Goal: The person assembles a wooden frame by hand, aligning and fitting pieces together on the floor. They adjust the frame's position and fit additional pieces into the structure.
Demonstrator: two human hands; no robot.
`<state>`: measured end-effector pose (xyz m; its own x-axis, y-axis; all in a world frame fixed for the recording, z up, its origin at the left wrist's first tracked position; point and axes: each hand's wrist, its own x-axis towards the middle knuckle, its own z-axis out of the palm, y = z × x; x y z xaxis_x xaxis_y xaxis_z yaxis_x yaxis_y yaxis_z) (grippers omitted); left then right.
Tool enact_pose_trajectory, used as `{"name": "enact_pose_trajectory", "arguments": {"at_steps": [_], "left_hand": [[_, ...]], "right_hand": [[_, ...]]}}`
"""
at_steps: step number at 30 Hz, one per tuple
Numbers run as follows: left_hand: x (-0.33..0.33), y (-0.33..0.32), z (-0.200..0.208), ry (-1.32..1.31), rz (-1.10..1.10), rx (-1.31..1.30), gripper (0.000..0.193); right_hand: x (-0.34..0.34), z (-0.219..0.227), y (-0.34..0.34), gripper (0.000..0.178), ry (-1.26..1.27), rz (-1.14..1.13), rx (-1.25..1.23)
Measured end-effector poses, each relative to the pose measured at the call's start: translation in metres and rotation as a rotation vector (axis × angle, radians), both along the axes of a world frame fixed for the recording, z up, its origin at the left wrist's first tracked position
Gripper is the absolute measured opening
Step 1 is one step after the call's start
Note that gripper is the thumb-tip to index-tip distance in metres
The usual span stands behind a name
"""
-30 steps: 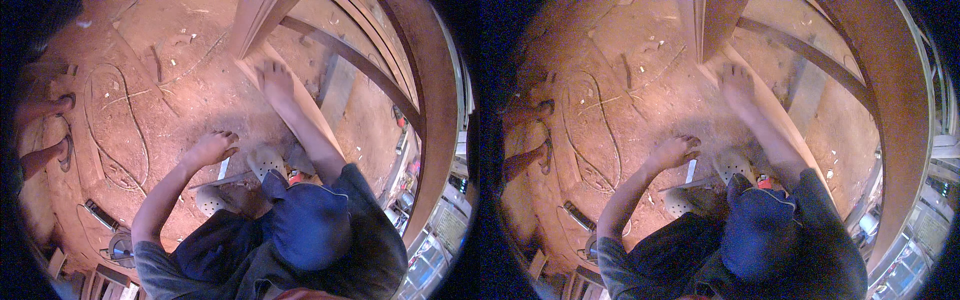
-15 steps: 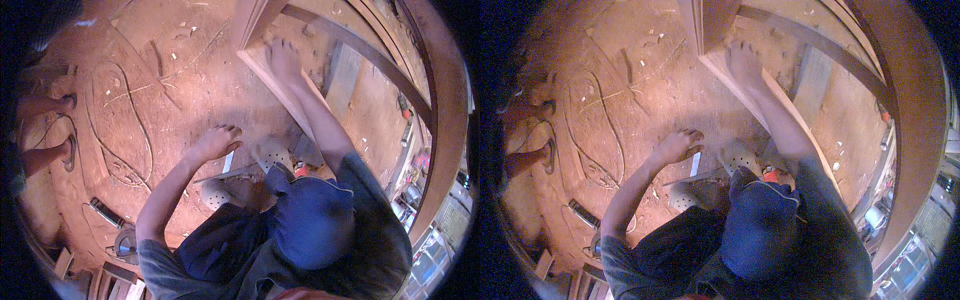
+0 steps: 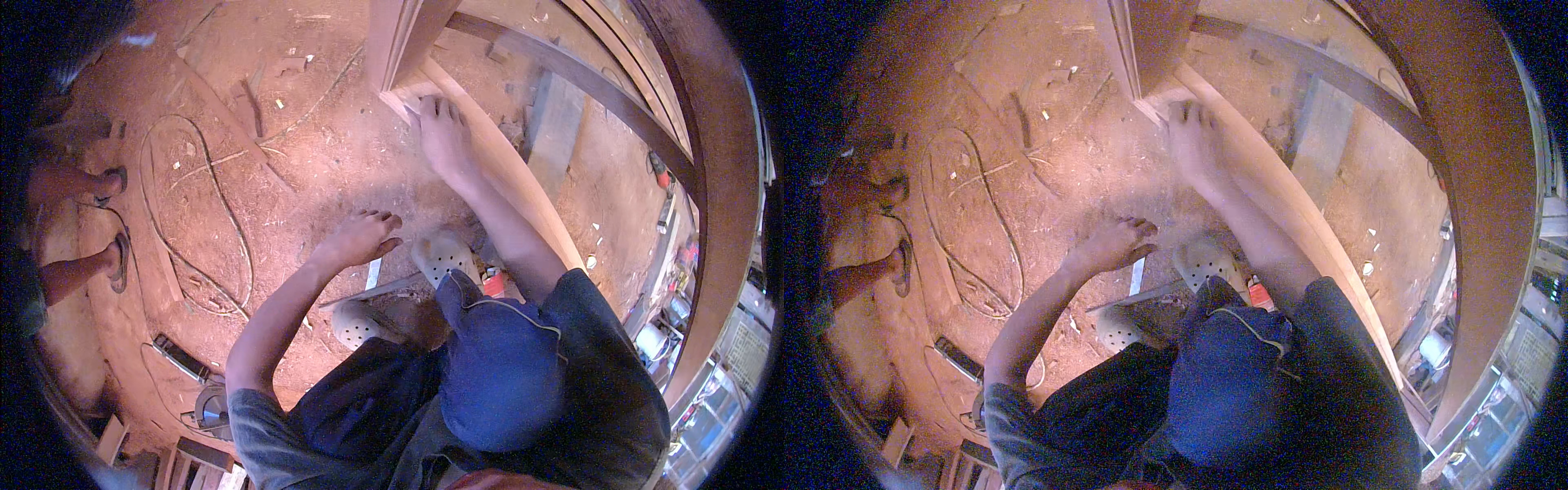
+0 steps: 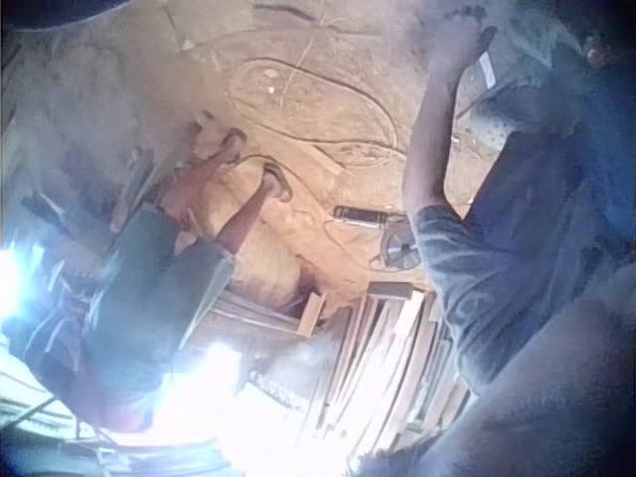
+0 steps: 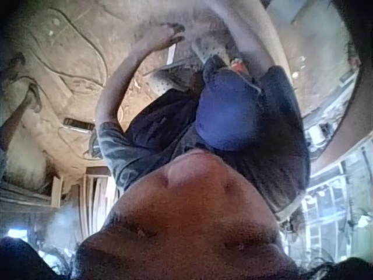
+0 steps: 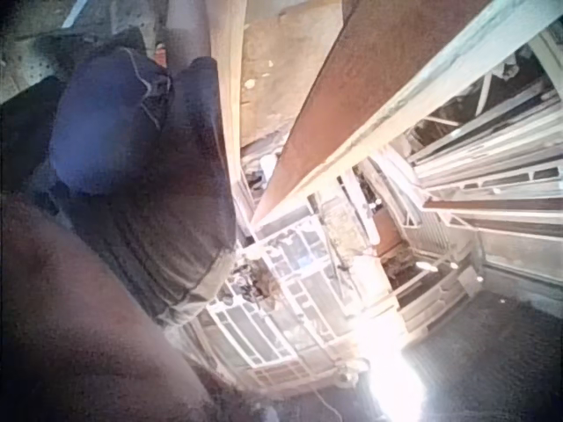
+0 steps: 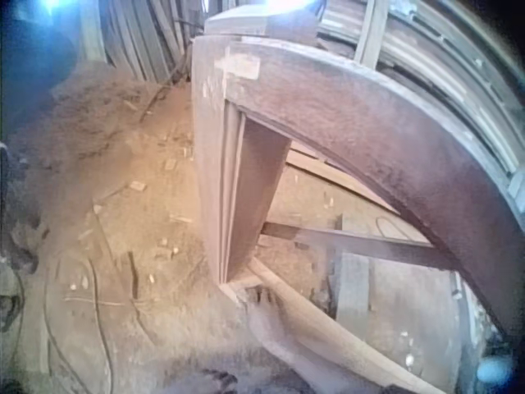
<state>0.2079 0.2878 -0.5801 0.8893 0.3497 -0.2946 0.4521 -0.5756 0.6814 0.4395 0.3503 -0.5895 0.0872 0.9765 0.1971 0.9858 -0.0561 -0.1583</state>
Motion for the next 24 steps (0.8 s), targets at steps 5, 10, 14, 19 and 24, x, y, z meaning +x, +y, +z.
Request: {"name": "enact_pose_trajectory", "arguments": {"at_steps": [5,10,14,19,24], "left_hand": [[-0.002,0.002,0.012,0.019,0.010,0.045,0.038],[-0.020,-0.004,-0.003,0.046,-0.022,0.050,0.039],[-0.008,-0.008,0.002,0.068,-0.044,0.016,0.040],[-0.009,-0.004,0.007,0.047,-0.044,0.050,0.040],[-0.010,-0.002,0.014,0.032,-0.015,0.085,0.041]], "right_hand": [[0.021,0.024,0.040,0.041,0.057,-0.096,-0.073],[-0.004,0.002,0.017,0.038,0.009,-0.009,0.031],[0.011,0.024,0.038,0.035,0.086,-0.030,-0.041],[-0.006,0.007,0.015,0.035,-0.004,0.106,0.017],[0.022,0.015,0.041,0.040,0.078,-0.026,-0.120]]}}
